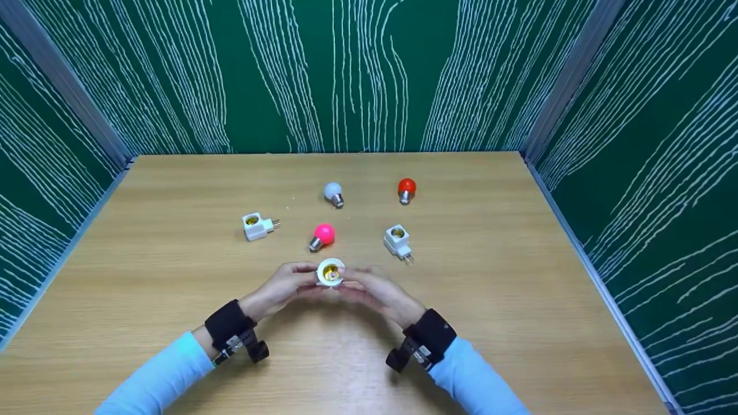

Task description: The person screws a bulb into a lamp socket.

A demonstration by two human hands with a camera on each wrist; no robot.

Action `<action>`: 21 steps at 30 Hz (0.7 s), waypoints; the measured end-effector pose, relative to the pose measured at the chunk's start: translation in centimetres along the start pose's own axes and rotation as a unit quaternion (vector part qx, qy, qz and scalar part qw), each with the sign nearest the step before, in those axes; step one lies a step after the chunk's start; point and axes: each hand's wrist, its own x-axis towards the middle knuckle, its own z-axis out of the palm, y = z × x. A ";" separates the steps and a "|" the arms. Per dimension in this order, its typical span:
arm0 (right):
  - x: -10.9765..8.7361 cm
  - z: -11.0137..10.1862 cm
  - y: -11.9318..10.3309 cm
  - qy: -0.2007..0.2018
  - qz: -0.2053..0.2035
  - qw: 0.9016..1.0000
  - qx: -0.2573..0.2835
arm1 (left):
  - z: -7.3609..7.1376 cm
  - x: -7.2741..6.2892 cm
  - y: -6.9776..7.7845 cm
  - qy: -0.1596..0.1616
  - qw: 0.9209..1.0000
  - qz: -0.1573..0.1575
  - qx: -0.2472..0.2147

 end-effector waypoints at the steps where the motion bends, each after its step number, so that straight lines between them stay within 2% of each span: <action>1: 0.0 0.0 0.0 0.002 0.000 1.000 0.000 | 0.0 0.0 0.0 0.002 1.000 -0.001 0.001; 5: 0.2 -0.1 0.2 0.000 0.000 1.000 0.001 | -0.2 0.1 0.0 0.005 1.000 -0.003 0.006; 11: 0.7 -0.1 0.1 -0.028 -0.005 1.000 0.004 | -0.6 0.0 0.1 0.002 1.000 0.002 0.002; 17: 1.9 -0.2 -0.6 -0.039 0.024 0.999 0.004 | -1.7 -0.2 0.3 0.019 1.000 -0.016 0.006; 21: 3.6 -0.4 -1.7 -0.005 0.008 1.000 -0.015 | -2.6 -0.5 0.3 0.035 0.999 -0.019 0.006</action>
